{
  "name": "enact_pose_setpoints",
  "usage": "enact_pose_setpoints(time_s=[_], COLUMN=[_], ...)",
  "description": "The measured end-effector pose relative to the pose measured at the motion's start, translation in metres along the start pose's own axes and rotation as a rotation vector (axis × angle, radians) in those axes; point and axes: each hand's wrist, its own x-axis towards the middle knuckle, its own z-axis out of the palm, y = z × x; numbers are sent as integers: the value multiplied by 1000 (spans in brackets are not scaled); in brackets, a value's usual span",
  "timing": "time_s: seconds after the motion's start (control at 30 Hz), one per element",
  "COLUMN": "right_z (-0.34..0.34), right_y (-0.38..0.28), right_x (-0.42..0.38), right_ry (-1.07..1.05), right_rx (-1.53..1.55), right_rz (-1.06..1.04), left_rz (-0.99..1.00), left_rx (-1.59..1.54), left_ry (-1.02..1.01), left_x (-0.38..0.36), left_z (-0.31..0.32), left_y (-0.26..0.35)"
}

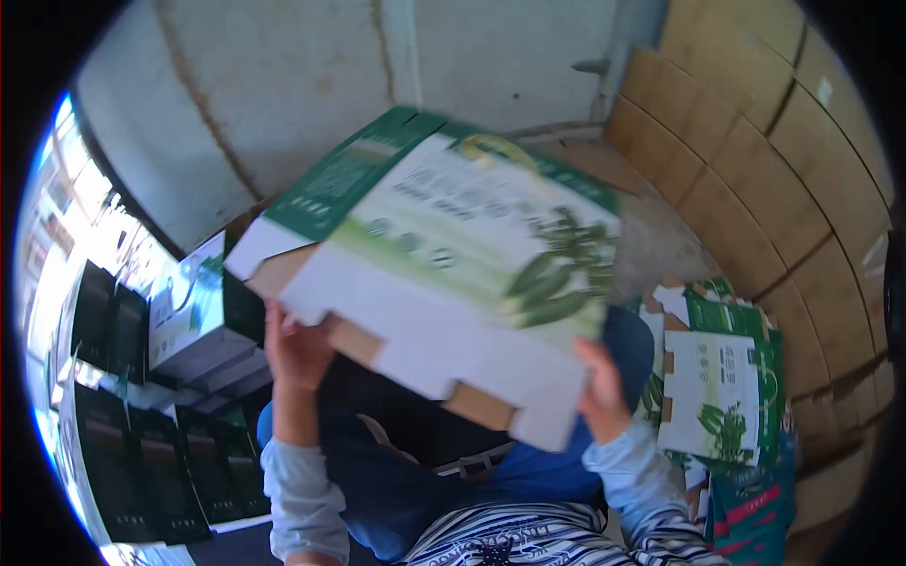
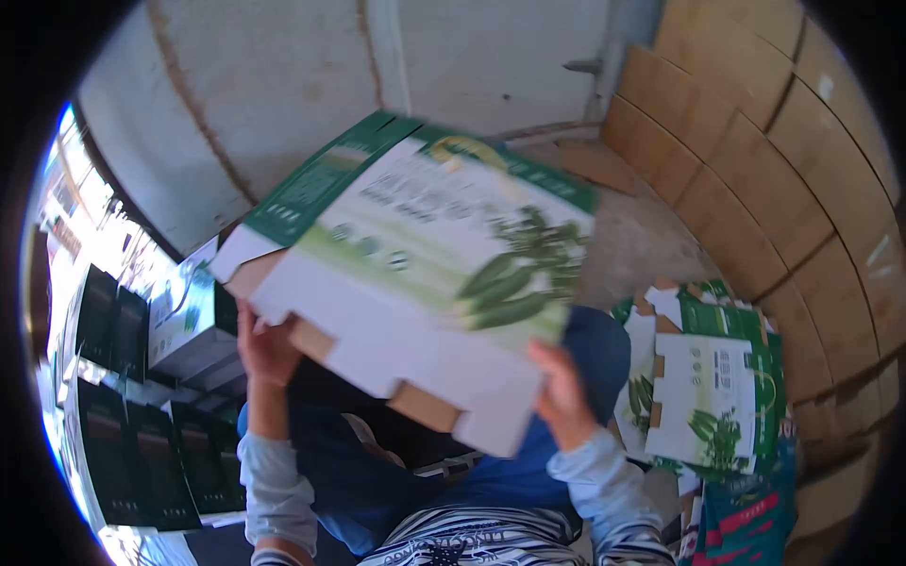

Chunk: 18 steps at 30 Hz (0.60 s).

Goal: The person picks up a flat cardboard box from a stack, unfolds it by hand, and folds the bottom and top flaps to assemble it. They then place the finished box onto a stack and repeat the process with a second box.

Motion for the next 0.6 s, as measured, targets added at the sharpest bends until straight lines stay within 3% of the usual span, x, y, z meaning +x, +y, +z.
enact_pose_setpoints(time_s=[0.03,0.13,0.17,0.27,0.37,0.5,0.6], right_z=[-5,13,32,19,5,-22,-45], right_y=[26,89,94,130,147,153,157], right_x=[5,4,-3,-14,-32,-44,-51], right_ry=[-111,-19,52,-105,-61,58,86], right_rx=[79,203,204,450,665,727,722], right_rz=[56,228,313,464,613,607,584], left_rz=[7,9,-22,-113,-213,-426,-484], left_rx=[-15,-50,7,179,365,671,707], left_ry=[15,-54,-27,79,224,338,294], left_x=[-10,-11,-8,-3,-9,-8,-6], left_z=[13,4,-7,-27,-23,-32,-32], left_y=[15,35,38,29,5,-24,-34])
